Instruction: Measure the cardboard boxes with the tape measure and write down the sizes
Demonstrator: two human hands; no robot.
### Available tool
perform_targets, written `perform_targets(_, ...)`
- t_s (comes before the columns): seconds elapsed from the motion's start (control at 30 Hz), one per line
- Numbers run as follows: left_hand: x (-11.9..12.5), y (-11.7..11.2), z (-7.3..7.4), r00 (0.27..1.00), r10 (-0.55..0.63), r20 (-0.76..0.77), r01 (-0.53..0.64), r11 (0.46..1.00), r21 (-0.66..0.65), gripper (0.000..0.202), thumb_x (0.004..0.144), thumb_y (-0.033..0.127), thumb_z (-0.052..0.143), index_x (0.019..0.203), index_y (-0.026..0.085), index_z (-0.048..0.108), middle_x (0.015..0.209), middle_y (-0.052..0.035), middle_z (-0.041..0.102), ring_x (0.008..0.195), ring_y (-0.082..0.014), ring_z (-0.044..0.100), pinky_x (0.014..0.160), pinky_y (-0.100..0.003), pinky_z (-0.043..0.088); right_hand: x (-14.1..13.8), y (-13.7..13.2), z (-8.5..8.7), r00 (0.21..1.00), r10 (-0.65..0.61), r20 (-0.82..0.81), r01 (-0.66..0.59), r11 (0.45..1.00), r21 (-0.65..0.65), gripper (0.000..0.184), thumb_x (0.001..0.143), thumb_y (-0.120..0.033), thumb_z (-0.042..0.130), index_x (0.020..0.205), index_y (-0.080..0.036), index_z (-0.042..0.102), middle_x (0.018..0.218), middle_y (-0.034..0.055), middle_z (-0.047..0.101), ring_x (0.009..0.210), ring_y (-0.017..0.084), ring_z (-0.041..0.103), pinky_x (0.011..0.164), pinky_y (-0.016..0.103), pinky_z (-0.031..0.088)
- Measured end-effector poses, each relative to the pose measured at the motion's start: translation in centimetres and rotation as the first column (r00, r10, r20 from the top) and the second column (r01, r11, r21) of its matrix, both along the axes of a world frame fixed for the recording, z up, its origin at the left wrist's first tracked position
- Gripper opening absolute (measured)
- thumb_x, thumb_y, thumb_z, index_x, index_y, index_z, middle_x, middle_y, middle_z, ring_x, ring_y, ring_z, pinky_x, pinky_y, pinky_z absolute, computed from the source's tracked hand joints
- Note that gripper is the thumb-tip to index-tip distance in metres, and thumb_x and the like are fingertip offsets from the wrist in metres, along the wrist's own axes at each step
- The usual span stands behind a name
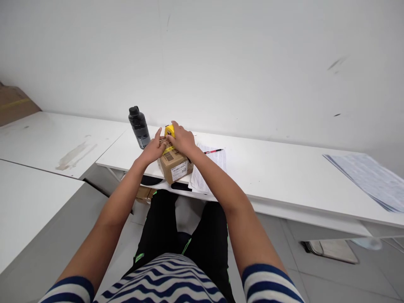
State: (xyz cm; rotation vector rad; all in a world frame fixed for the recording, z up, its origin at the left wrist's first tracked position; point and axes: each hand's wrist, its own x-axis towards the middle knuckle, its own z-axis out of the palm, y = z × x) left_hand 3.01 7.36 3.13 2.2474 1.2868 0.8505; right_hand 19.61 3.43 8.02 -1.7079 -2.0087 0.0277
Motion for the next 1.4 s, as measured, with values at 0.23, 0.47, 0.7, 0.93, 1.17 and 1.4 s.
perform_targets(0.23,-4.1,-1.4,-1.9,0.977,0.025,0.213,-0.058,0.987,0.149,0.050,0.096,0.039,0.041,0.141,0.018,0.049,0.132,-0.0128,0.061,0.124,-0.0269,0.054,0.108,-0.045,0.040,2.7,-4.4,-2.0,0.901,-0.061,-0.430,0.141,0.977,0.157,0.070,0.091,-0.058,0.046,0.149,-0.023,0.031,0.137,0.0123,0.058,0.115,0.033,0.060,0.098,0.050,0.045)
perform_targets(0.47,-6.7,-2.9,-11.3,0.899,0.153,0.410,-0.246,0.951,0.186,0.054,0.098,0.049,0.033,0.137,0.015,0.048,0.137,-0.0168,0.055,0.131,-0.0270,0.048,0.113,-0.046,0.034,-0.7,-4.7,-5.8,0.696,0.116,-0.709,-0.047,0.992,0.116,0.071,0.087,-0.056,0.052,0.147,-0.022,0.034,0.144,0.0121,0.048,0.125,0.026,0.053,0.107,0.043,0.043)
perform_targets(0.7,-5.5,-4.9,-10.0,0.584,0.444,0.679,-0.378,0.889,-0.256,0.046,0.095,0.051,0.041,0.128,0.020,0.054,0.130,-0.0137,0.061,0.123,-0.0239,0.056,0.108,-0.044,0.041,-3.6,-4.7,-2.5,0.783,0.313,-0.537,-0.356,0.934,0.026,0.065,0.087,-0.048,0.057,0.144,-0.021,0.042,0.145,0.0121,0.049,0.128,0.029,0.050,0.111,0.046,0.037)
perform_targets(0.93,-4.1,-6.8,-6.9,0.582,0.273,0.766,-0.046,0.951,-0.304,0.060,0.087,0.048,0.060,0.140,0.024,0.045,0.142,-0.0105,0.054,0.127,-0.0245,0.056,0.105,-0.039,0.046,-4.4,-0.4,-0.8,0.717,0.527,-0.456,-0.635,0.764,-0.115,0.066,0.087,-0.042,0.057,0.147,-0.023,0.038,0.141,0.0088,0.052,0.118,0.024,0.057,0.102,0.043,0.046)
perform_targets(1.17,-4.3,-6.5,-7.0,0.657,0.299,0.692,-0.162,0.953,-0.258,0.053,0.090,0.042,0.055,0.141,0.026,0.049,0.149,-0.0079,0.050,0.137,-0.0265,0.047,0.113,-0.044,0.040,-4.1,0.7,-0.2,0.754,0.617,-0.226,-0.650,0.750,-0.123,0.061,0.090,-0.040,0.053,0.147,-0.024,0.040,0.150,0.0100,0.046,0.136,0.027,0.044,0.115,0.050,0.032)
perform_targets(1.4,-3.0,-7.2,-6.9,0.713,0.440,0.546,-0.480,0.874,-0.076,0.041,0.093,0.029,0.048,0.131,0.027,0.062,0.155,-0.0030,0.042,0.149,-0.0271,0.024,0.124,-0.050,0.018,-1.0,-0.9,-0.4,0.803,0.552,-0.226,-0.589,0.792,-0.158,0.061,0.090,-0.045,0.055,0.147,-0.027,0.041,0.150,0.0094,0.046,0.135,0.029,0.046,0.113,0.052,0.036)
